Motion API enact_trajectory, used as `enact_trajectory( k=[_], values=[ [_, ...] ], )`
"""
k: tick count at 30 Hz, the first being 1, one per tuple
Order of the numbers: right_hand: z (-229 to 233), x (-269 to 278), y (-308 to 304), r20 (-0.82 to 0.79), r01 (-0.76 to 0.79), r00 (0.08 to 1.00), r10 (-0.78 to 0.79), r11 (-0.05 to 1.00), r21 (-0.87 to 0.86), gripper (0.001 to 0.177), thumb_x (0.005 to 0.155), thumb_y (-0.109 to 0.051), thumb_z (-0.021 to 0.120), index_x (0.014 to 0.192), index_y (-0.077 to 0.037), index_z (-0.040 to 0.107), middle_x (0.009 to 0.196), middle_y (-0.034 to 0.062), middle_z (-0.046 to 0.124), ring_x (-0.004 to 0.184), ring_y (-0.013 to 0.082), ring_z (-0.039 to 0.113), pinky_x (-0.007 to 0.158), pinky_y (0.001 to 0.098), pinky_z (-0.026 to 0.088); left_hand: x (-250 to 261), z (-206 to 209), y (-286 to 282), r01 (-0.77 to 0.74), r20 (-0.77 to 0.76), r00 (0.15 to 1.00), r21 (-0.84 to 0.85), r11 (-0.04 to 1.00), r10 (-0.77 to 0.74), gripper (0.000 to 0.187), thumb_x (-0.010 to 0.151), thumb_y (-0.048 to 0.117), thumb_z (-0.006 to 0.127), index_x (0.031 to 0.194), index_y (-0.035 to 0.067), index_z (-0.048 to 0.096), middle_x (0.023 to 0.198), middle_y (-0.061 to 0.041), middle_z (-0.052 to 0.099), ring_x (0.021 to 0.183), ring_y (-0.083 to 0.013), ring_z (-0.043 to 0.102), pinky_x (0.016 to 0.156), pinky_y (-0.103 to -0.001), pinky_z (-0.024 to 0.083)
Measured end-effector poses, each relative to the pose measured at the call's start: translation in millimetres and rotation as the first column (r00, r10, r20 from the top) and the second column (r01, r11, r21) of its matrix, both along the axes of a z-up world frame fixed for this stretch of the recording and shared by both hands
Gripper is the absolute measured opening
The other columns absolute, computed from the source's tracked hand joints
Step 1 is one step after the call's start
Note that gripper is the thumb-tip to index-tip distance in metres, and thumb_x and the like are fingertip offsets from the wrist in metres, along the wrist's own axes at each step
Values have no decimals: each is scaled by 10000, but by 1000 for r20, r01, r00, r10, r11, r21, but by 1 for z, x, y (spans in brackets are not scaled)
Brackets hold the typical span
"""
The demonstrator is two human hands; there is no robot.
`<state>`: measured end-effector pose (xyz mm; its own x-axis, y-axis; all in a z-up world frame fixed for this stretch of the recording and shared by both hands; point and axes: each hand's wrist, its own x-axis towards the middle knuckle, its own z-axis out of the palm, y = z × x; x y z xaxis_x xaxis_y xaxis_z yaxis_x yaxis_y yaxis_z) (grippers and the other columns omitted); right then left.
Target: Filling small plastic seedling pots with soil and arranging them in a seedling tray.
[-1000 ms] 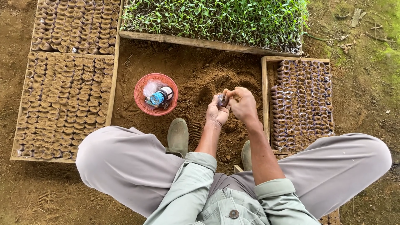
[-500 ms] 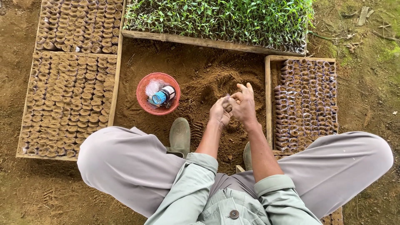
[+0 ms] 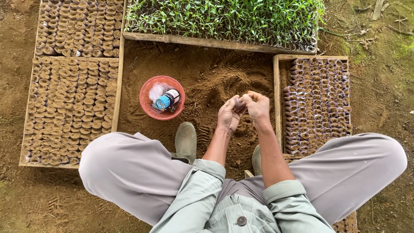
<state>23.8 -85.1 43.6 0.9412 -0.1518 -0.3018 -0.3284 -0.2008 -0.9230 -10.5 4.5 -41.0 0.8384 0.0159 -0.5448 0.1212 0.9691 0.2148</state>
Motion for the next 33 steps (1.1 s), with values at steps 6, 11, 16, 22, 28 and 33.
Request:
enact_trajectory(
  k=[6,11,16,22,28,33],
  values=[
    [30,-6,-21,166,-234,956,243,970,-71,261,785,73,679,988,-61,772,1376,269,553,1295,388,547,966,427,552,2,-3,11,10,41,999,-159,987,-4,359,1068,294,559,1222,-6,684,1129,-267,736,992,-378,757,952,-535,611],
    [20,-7,-19,222,-420,829,512,835,-356,321,793,26,719,1018,-187,800,1428,225,546,1455,494,349,1120,569,390,6,-26,8,35,14,999,-78,996,-34,354,1060,326,575,1215,34,702,1087,-213,759,933,-324,777,870,-466,640],
    [4,-7,-20,192,-454,758,623,716,-530,224,778,-25,738,922,-188,790,1432,209,572,1443,517,364,1187,605,317,6,-22,13,26,3,1000,-57,998,-26,354,1060,324,574,1232,43,703,1072,-189,773,903,-280,787,806,-405,646],
    [-3,-3,-18,231,-405,774,590,741,-536,327,785,-25,728,1083,-151,773,1427,219,569,1431,489,398,1190,593,322,7,-31,13,29,-9,1000,-69,997,-30,352,1053,312,592,1233,30,702,1066,-202,771,919,-335,780,820,-464,642],
    [-14,-6,-15,280,-370,757,590,740,-561,147,837,-99,774,938,-204,797,1389,167,606,1421,449,434,1194,558,334,9,-27,15,53,-88,994,-83,995,-60,385,1043,360,594,1190,25,717,992,-136,788,805,-233,786,752,-366,649],
    [-18,-8,-12,317,-326,744,588,734,-596,103,846,-100,785,912,-179,790,1355,162,624,1397,431,469,1177,543,370,11,-50,10,68,-232,968,-108,992,-92,330,1027,339,619,1104,46,750,886,-95,780,692,-170,756,696,-338,663]
  ],
)
